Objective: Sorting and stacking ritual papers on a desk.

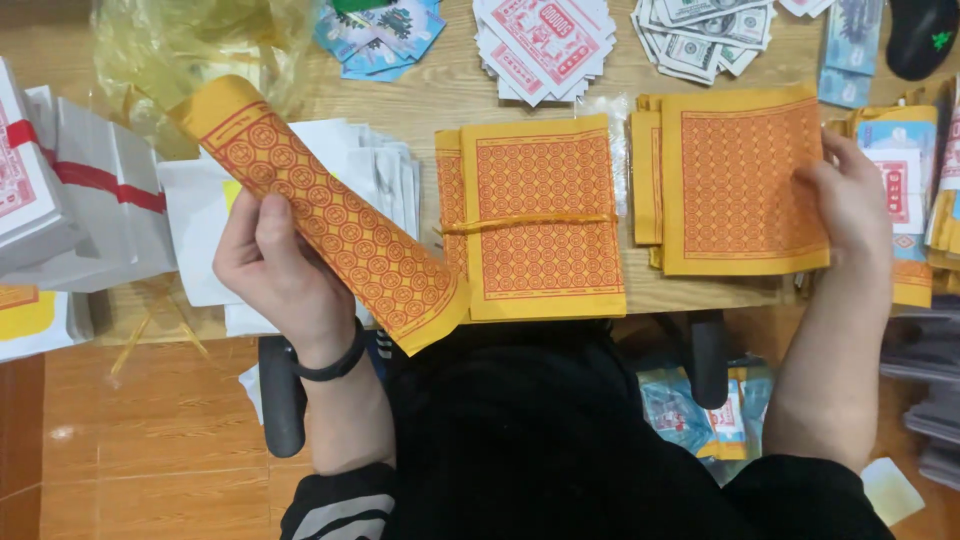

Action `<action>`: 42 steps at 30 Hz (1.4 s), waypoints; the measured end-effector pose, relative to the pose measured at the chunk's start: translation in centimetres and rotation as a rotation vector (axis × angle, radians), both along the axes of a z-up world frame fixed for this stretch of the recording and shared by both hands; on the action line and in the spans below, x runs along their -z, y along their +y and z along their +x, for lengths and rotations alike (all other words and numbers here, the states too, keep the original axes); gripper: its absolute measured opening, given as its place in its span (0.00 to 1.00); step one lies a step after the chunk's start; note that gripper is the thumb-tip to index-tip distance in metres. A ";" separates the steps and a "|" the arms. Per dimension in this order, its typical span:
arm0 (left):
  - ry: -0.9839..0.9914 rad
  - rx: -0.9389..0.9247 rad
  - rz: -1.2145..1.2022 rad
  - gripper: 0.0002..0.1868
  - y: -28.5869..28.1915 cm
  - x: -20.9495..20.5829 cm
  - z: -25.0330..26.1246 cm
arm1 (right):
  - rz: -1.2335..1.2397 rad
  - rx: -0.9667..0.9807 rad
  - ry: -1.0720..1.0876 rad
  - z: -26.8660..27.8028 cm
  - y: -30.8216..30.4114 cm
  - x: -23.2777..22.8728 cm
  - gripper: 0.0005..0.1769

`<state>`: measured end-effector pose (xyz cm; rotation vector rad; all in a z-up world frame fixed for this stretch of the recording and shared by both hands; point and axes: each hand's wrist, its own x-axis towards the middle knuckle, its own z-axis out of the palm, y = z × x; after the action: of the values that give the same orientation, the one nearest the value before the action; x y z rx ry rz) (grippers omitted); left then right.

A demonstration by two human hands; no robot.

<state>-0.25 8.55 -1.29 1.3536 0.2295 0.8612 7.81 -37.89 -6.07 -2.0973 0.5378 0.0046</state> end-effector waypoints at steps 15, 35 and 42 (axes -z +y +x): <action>0.004 0.211 0.343 0.11 -2.6 -0.5 0.7 | -0.376 -0.242 -0.390 -2.3 2.8 -2.6 0.21; -0.228 0.661 1.273 0.26 -12.2 4.8 0.8 | 0.148 -0.301 -0.194 -4.4 -0.7 -6.0 0.25; -0.117 0.582 1.187 0.18 -9.6 4.5 1.7 | 0.312 -0.225 -0.118 -1.4 -4.3 -1.7 0.24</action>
<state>1.49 -1.09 -5.78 2.2695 -0.8731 0.5434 6.39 -42.23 -4.36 -1.8280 0.2115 0.0885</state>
